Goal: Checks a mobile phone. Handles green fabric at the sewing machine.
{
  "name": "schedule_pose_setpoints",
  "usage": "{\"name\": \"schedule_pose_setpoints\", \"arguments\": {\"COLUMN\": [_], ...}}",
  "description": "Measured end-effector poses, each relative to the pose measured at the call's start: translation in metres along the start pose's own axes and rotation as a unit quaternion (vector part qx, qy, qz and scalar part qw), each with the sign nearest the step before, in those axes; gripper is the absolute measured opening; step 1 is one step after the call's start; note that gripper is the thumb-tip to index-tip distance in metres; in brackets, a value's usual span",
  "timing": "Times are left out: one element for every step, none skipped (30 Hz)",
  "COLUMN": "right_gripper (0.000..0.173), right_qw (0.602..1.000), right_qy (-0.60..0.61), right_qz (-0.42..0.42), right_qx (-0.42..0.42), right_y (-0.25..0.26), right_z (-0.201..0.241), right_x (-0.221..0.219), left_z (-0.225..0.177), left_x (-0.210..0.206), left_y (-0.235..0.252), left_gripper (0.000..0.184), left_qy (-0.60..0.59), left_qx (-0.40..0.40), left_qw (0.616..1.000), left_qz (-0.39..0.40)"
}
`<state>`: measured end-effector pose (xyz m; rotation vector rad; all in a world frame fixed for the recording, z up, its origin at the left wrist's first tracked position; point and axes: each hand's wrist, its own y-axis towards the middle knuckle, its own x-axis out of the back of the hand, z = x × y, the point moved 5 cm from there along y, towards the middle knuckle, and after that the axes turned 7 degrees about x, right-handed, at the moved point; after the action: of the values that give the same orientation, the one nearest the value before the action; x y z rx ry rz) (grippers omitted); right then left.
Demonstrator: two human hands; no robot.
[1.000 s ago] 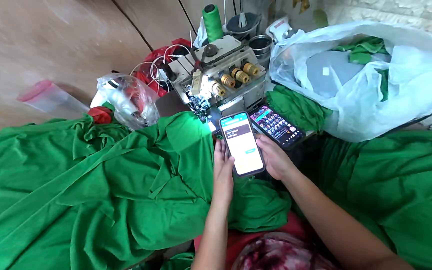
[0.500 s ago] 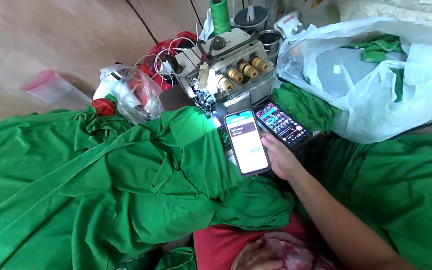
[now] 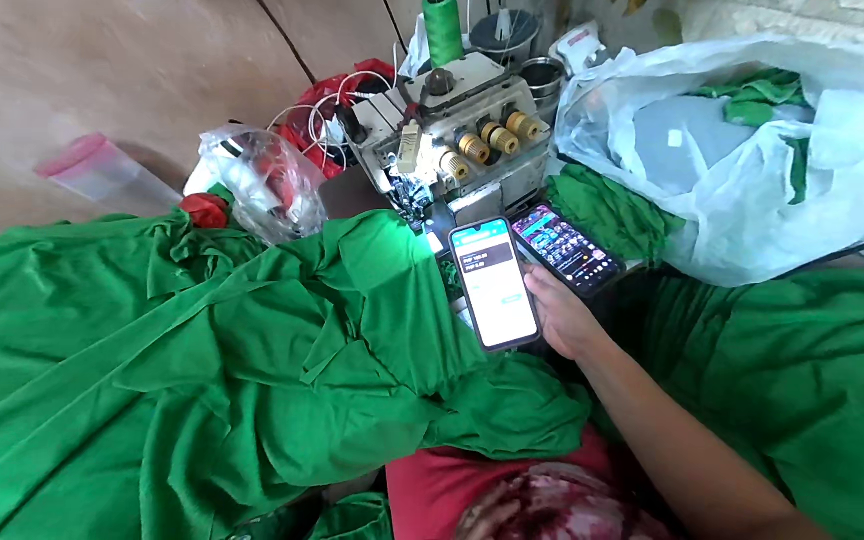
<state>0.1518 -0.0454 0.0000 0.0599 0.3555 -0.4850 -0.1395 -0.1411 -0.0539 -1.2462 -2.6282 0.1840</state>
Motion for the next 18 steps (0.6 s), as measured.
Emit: {"name": "schedule_pose_setpoints", "arguments": {"right_gripper": [0.038, 0.038, 0.038, 0.039, 0.039, 0.039, 0.039, 0.039, 0.039, 0.040, 0.039, 0.039, 0.039, 0.039, 0.039, 0.039, 0.039, 0.038], "right_qw": [1.000, 1.000, 1.000, 1.000, 1.000, 1.000, 1.000, 1.000, 1.000, 1.000, 1.000, 1.000, 1.000, 1.000, 1.000, 1.000, 1.000, 1.000], "right_qy": [0.002, 0.007, 0.009, 0.010, 0.013, 0.014, 0.015, 0.014, 0.013, 0.012, 0.011, 0.011, 0.010, 0.010, 0.009, 0.010, 0.010, 0.010], "right_qz": [0.001, 0.001, 0.003, 0.006, 0.009, 0.012, 0.014, 0.015, 0.016, 0.017, 0.019, 0.021, 0.021, 0.022, 0.023, 0.022, 0.022, 0.022], "right_qx": [-0.001, -0.001, -0.003, -0.003, -0.002, -0.002, -0.002, -0.003, -0.003, -0.002, -0.001, 0.000, 0.000, -0.001, -0.002, -0.001, 0.000, 0.000], "right_y": [0.000, 0.000, 0.000, 0.000, 0.000, 0.000, 0.000, 0.000, 0.000, 0.000, 0.000, 0.000, 0.000, -0.001, -0.002, -0.002, -0.003, -0.003], "right_z": [0.000, 0.000, 0.000, 0.000, 0.000, 0.000, -0.001, -0.001, -0.001, -0.002, -0.002, -0.002, -0.002, -0.001, -0.001, 0.000, 0.000, 0.001], "right_x": [0.000, 0.000, -0.001, -0.001, -0.001, -0.001, 0.000, 0.000, 0.001, 0.001, 0.001, 0.001, 0.001, 0.001, 0.001, 0.001, 0.000, 0.000], "left_z": [0.018, 0.040, 0.050, 0.050, 0.042, 0.035, 0.030, 0.028, 0.031, 0.040, 0.046, 0.050, 0.051, 0.051, 0.051, 0.051, 0.051, 0.051], "left_x": [-0.001, 0.000, 0.001, 0.002, 0.002, 0.002, 0.003, 0.003, 0.004, 0.005, 0.006, 0.007, 0.007, 0.007, 0.007, 0.007, 0.008, 0.008], "left_y": [-0.002, -0.004, -0.004, -0.003, -0.001, 0.001, 0.002, 0.001, 0.000, -0.003, -0.005, -0.007, -0.007, -0.008, -0.008, -0.008, -0.007, -0.006], "left_gripper": [0.057, 0.066, 0.063, 0.056, 0.051, 0.047, 0.044, 0.041, 0.039, 0.036, 0.032, 0.028, 0.023, 0.019, 0.017, 0.014, 0.012, 0.010], "left_qy": [-0.010, -0.025, -0.033, -0.032, -0.023, -0.016, -0.006, 0.007, 0.017, 0.020, 0.019, 0.011, 0.000, -0.012, -0.024, -0.032, -0.036, -0.037], "left_qx": [0.066, 0.097, 0.123, 0.152, 0.181, 0.192, 0.186, 0.167, 0.136, 0.104, 0.077, 0.052, 0.037, 0.027, 0.019, 0.011, 0.003, -0.004], "left_qw": [0.997, 0.993, 0.989, 0.986, 0.981, 0.980, 0.981, 0.985, 0.990, 0.994, 0.997, 0.999, 0.999, 0.999, 0.999, 0.998, 0.998, 0.998], "left_qz": [0.050, 0.070, 0.070, 0.066, 0.060, 0.055, 0.050, 0.045, 0.036, 0.020, 0.004, -0.011, -0.025, -0.034, -0.041, -0.047, -0.053, -0.058]}}
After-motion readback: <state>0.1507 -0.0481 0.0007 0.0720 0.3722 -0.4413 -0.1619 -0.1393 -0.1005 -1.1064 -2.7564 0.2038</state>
